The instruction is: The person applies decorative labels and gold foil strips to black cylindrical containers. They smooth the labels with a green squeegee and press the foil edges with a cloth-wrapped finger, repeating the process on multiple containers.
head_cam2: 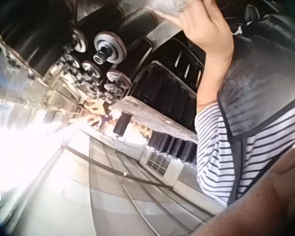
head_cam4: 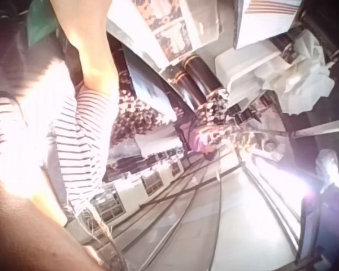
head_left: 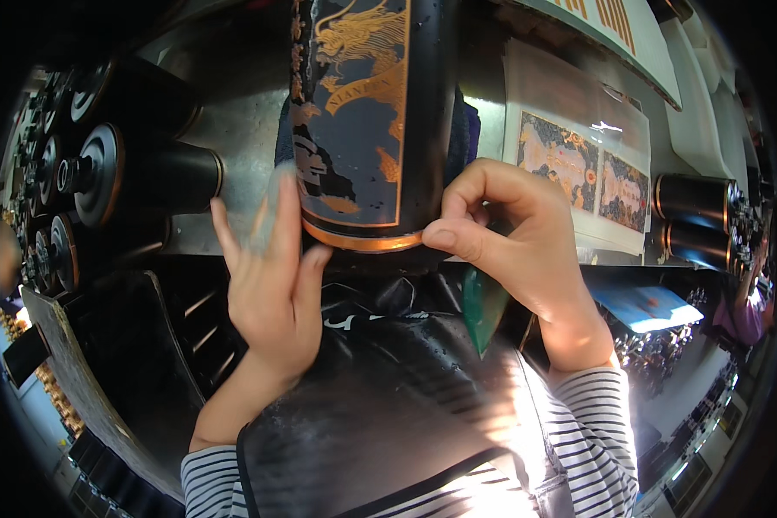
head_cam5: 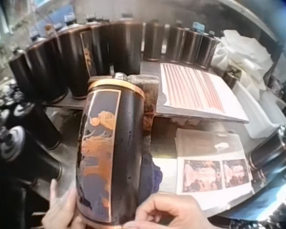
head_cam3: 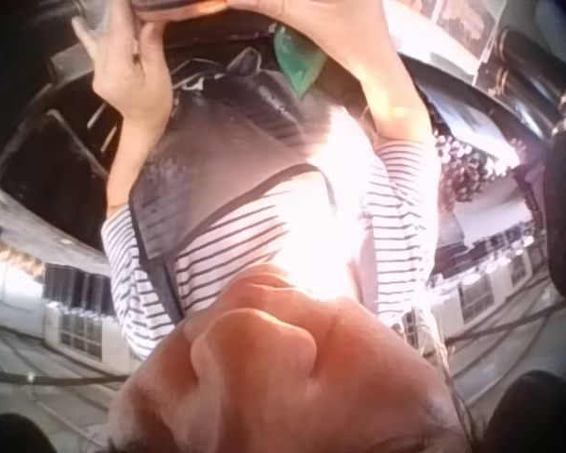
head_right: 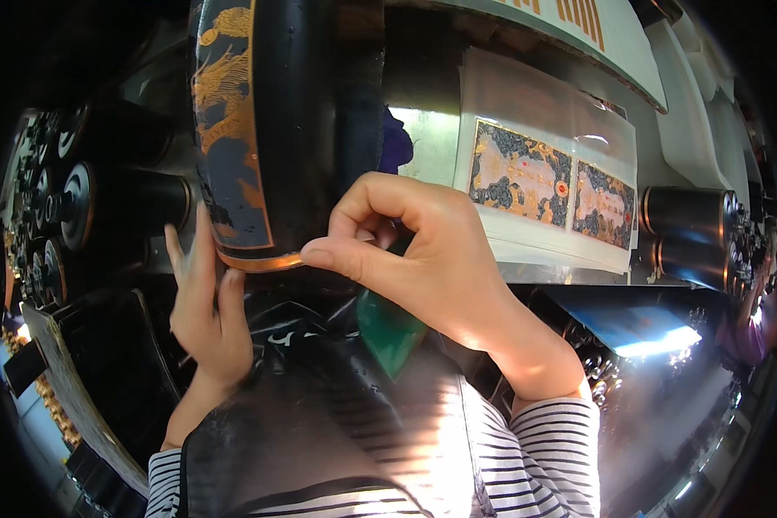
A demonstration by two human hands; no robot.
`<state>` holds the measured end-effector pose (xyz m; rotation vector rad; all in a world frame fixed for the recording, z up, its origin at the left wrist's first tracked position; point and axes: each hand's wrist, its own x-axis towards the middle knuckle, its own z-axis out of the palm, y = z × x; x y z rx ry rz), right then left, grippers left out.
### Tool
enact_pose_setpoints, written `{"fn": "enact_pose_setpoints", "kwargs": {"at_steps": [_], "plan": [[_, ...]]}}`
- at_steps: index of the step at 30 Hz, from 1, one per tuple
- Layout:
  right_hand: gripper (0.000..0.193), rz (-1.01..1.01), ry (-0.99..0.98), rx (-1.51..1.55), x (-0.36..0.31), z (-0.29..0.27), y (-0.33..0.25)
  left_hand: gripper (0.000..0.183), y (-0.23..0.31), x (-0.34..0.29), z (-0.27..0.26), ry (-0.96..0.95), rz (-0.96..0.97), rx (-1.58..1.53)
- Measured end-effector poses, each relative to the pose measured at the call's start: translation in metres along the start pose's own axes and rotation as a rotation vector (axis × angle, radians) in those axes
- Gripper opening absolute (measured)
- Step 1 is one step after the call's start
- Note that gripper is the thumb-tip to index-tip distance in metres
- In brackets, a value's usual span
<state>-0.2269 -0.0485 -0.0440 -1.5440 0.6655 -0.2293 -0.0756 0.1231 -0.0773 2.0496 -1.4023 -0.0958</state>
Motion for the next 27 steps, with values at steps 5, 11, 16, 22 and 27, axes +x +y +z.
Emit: {"fn": "enact_pose_setpoints", "kwargs": {"at_steps": [5, 11, 16, 22, 27], "plan": [[0.017, 0.053, -0.009, 0.104, -0.001, -0.003, 0.000, 0.037, 0.027, -0.014, -0.004, -0.017, 0.307, 0.292], [0.014, 0.036, 0.024, 0.148, -0.006, -0.007, 0.002, 0.049, 0.042, 0.026, -0.003, -0.033, 0.449, 0.432], [0.015, -0.076, -0.007, 0.016, -0.001, -0.004, 0.005, 0.081, 0.010, 0.031, 0.008, 0.067, 0.107, 0.078], [0.016, -0.094, 0.004, 0.010, -0.001, 0.000, 0.006, 0.055, 0.015, -0.017, -0.010, -0.046, 0.093, 0.037], [0.015, 0.015, -0.011, 0.133, -0.002, -0.004, 0.003, 0.038, 0.037, -0.013, 0.002, 0.026, 0.275, 0.358]]}}
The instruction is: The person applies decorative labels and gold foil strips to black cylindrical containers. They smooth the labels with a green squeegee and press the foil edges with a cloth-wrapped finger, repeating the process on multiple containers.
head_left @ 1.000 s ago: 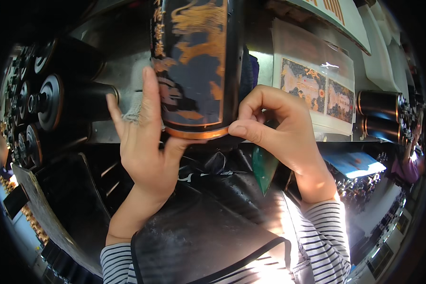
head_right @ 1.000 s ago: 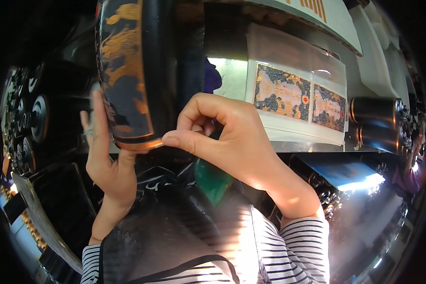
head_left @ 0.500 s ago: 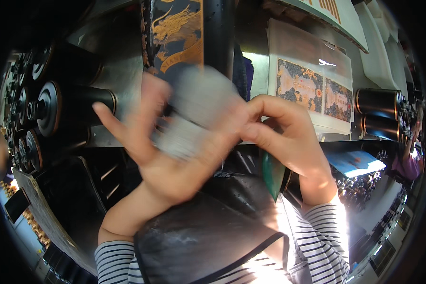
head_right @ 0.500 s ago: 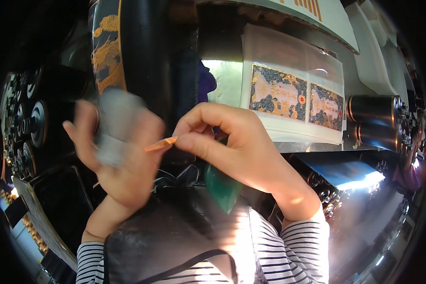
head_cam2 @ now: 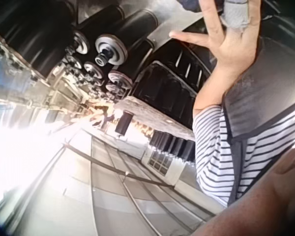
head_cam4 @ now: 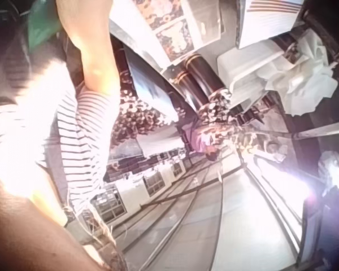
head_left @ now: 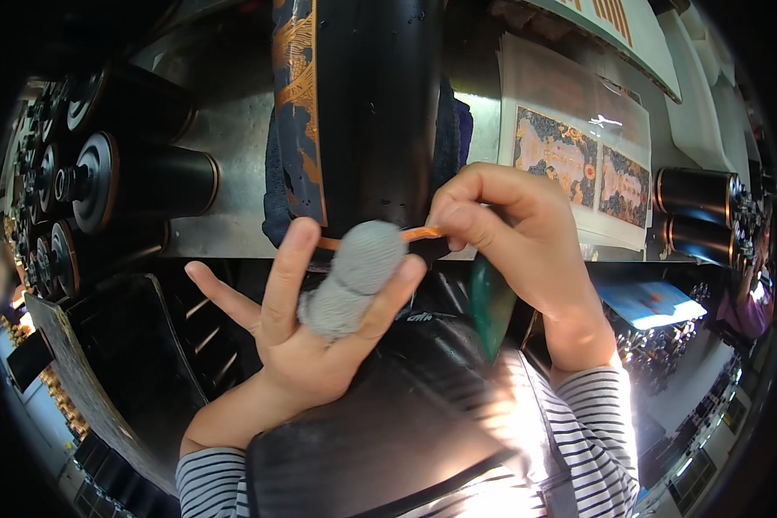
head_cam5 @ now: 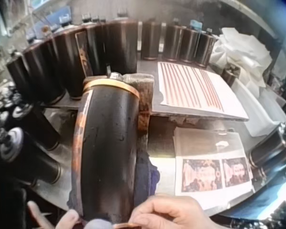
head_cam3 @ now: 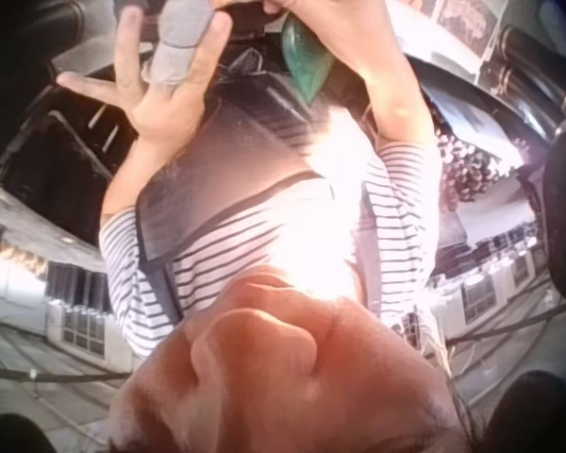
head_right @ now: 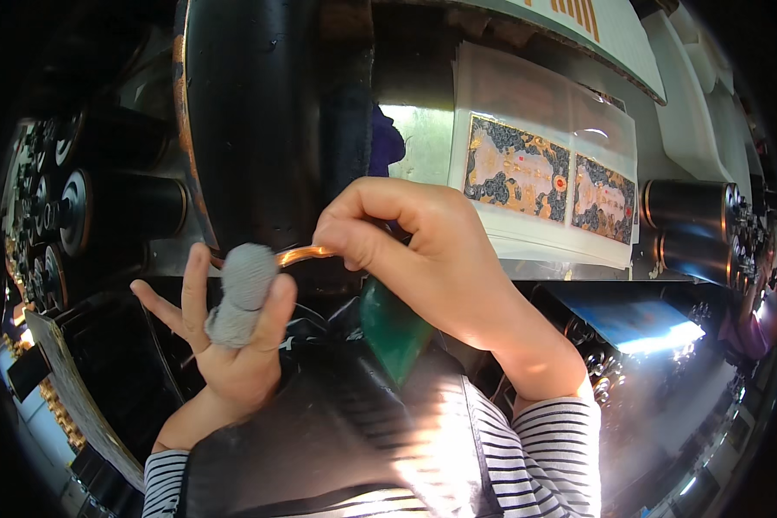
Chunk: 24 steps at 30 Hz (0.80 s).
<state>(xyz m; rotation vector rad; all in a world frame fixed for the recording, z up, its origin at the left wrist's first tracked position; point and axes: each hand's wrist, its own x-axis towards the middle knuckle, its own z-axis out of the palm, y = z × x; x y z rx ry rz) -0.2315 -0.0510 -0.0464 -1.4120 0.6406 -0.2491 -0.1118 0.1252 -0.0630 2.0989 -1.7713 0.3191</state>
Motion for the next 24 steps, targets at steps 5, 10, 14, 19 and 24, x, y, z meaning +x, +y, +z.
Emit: {"fn": "enact_pose_setpoints", "kwargs": {"at_steps": [5, 10, 14, 19, 24], "plan": [[0.016, -0.020, 0.042, 0.064, -0.009, -0.001, 0.001, 0.050, -0.003, 0.030, 0.007, 0.013, 0.113, 0.057], [0.016, -0.110, 0.035, -0.106, -0.001, 0.004, 0.003, 0.085, -0.030, 0.038, 0.016, 0.079, -0.191, -0.278], [0.019, -0.145, 0.032, -0.096, 0.004, 0.009, 0.003, 0.062, -0.037, 0.007, 0.014, 0.002, -0.229, -0.367], [0.016, -0.049, 0.044, -0.068, 0.000, 0.007, -0.002, 0.038, -0.014, -0.006, -0.002, 0.007, 0.028, -0.145], [0.014, 0.011, 0.018, 0.058, -0.007, -0.001, -0.007, 0.045, -0.002, 0.022, 0.001, -0.020, 0.133, 0.028]]}}
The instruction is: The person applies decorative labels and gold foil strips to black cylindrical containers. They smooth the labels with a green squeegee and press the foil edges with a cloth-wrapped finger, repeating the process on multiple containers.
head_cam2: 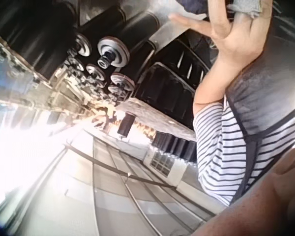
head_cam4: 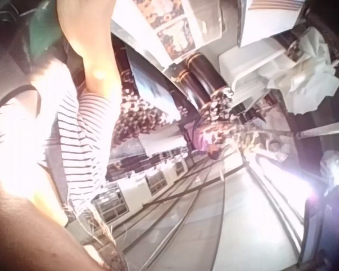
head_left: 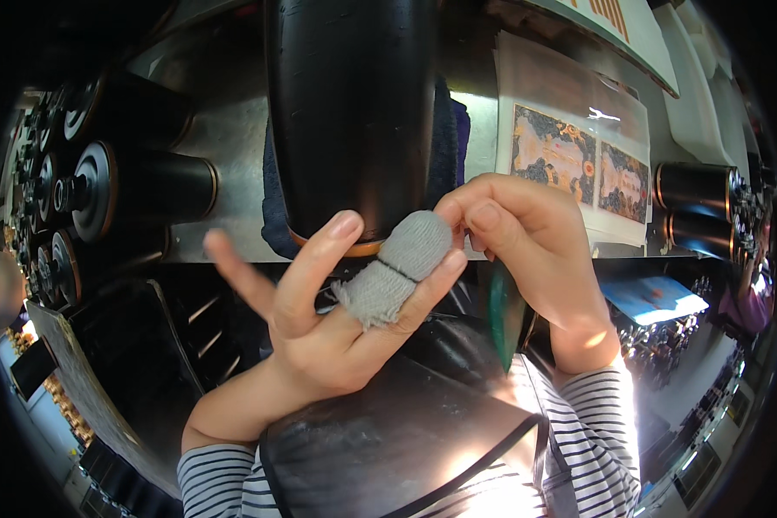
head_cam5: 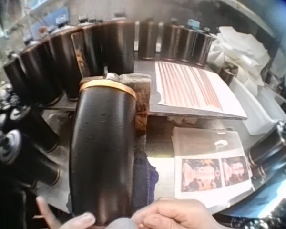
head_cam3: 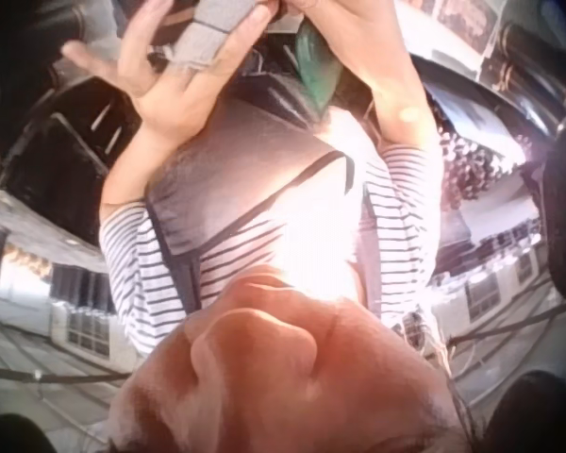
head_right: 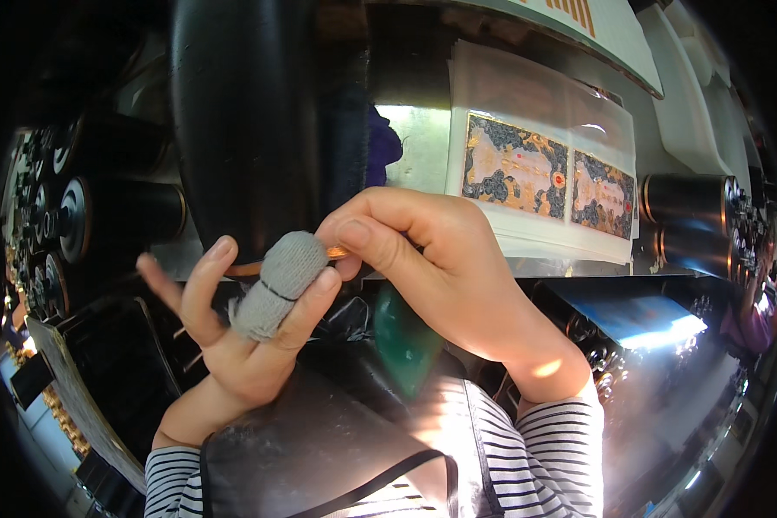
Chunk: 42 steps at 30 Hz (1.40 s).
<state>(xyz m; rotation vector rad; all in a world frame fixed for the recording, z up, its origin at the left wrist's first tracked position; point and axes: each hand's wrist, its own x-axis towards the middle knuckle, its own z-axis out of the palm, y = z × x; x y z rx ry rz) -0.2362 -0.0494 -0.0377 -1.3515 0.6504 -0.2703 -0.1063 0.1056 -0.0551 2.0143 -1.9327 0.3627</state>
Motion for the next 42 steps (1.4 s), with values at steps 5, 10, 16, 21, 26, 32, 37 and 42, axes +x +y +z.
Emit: {"fn": "enact_pose_setpoints", "kwargs": {"at_steps": [5, 10, 16, 21, 26, 32, 37, 42], "plan": [[0.013, -0.073, 0.019, -0.126, 0.001, 0.001, 0.008, 0.077, -0.031, 0.018, 0.018, 0.148, -0.280, -0.338], [0.013, -0.212, -0.012, -0.315, 0.004, 0.008, 0.000, 0.062, -0.035, -0.018, 0.014, -0.016, -0.413, -0.450], [0.011, -0.167, -0.036, -0.250, 0.004, 0.008, 0.003, 0.039, -0.007, -0.038, -0.001, -0.020, -0.264, -0.350], [0.009, -0.130, 0.025, -0.223, 0.000, 0.001, 0.008, 0.034, -0.002, -0.009, -0.008, -0.144, 0.041, 0.060], [0.008, -0.129, 0.214, -0.139, -0.014, -0.008, 0.017, 0.050, -0.006, 0.008, 0.003, -0.016, 0.045, -0.072], [0.045, -0.774, 0.265, -0.802, -0.014, 0.002, 0.047, 0.114, -0.022, 0.034, 0.002, -0.040, -0.361, -0.491], [0.060, -0.863, 0.181, -0.901, -0.015, 0.004, 0.049, 0.101, -0.025, 0.040, -0.004, 0.021, -0.553, -1.297], [0.059, -0.861, 0.160, -0.907, -0.015, 0.005, 0.046, 0.091, -0.015, 0.042, -0.008, -0.033, -0.591, -1.254]]}}
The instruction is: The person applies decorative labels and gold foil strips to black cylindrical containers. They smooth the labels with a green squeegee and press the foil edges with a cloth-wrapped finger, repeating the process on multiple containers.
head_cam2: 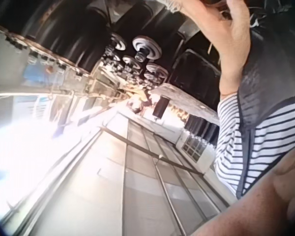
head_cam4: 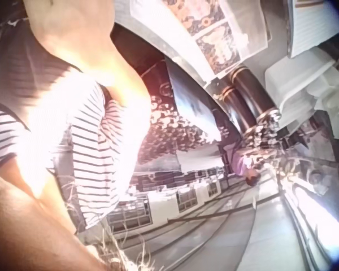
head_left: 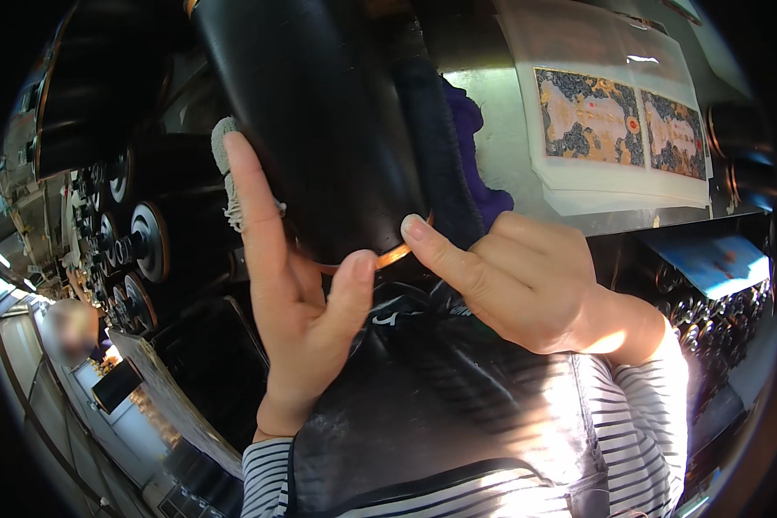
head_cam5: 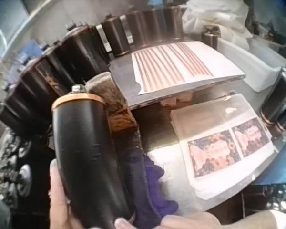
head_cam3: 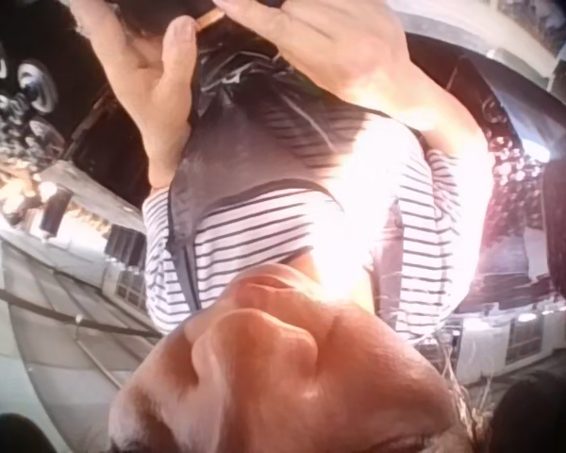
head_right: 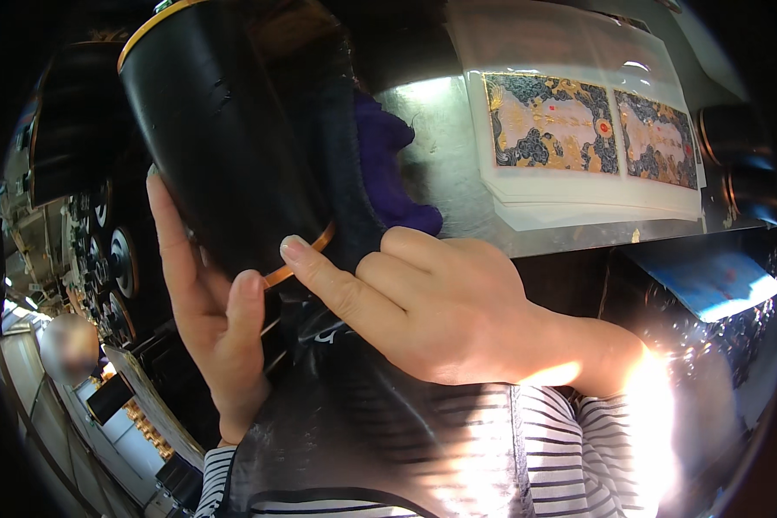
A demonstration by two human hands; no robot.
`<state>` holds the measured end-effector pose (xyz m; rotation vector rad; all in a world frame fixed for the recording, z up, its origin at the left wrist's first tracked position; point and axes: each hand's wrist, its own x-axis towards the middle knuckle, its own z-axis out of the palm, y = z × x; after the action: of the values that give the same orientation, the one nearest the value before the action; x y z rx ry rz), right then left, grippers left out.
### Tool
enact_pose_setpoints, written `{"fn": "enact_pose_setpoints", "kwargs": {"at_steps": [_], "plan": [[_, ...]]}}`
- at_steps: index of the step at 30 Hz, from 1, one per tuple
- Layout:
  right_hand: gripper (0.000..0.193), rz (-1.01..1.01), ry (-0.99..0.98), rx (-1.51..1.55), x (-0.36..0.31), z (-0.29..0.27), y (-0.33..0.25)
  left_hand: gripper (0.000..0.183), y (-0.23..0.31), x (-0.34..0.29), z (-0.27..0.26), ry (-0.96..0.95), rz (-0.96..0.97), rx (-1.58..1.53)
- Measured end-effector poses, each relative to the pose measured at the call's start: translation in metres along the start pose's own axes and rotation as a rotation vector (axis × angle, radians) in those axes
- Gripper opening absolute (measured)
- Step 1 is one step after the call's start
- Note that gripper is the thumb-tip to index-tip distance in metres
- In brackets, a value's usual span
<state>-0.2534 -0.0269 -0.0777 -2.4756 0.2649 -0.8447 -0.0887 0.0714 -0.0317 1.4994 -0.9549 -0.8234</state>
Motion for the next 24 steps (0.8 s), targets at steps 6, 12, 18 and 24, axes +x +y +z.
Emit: {"fn": "enact_pose_setpoints", "kwargs": {"at_steps": [6, 12, 18, 24], "plan": [[0.059, -0.024, 0.024, -0.069, 0.002, 0.000, -0.001, 0.096, -0.011, -0.002, -0.012, 0.017, 0.146, 0.556], [0.059, -0.046, -0.006, -0.090, 0.006, -0.005, 0.000, 0.070, -0.048, -0.062, -0.022, 0.100, 0.146, 0.607], [0.060, -0.026, -0.005, -0.037, 0.006, -0.004, 0.000, 0.040, -0.030, -0.060, -0.002, 0.083, 0.353, 1.140], [0.056, 0.132, -0.068, 0.017, 0.009, -0.011, -0.003, 0.033, -0.022, -0.050, 0.008, 0.067, 0.471, 1.175]]}}
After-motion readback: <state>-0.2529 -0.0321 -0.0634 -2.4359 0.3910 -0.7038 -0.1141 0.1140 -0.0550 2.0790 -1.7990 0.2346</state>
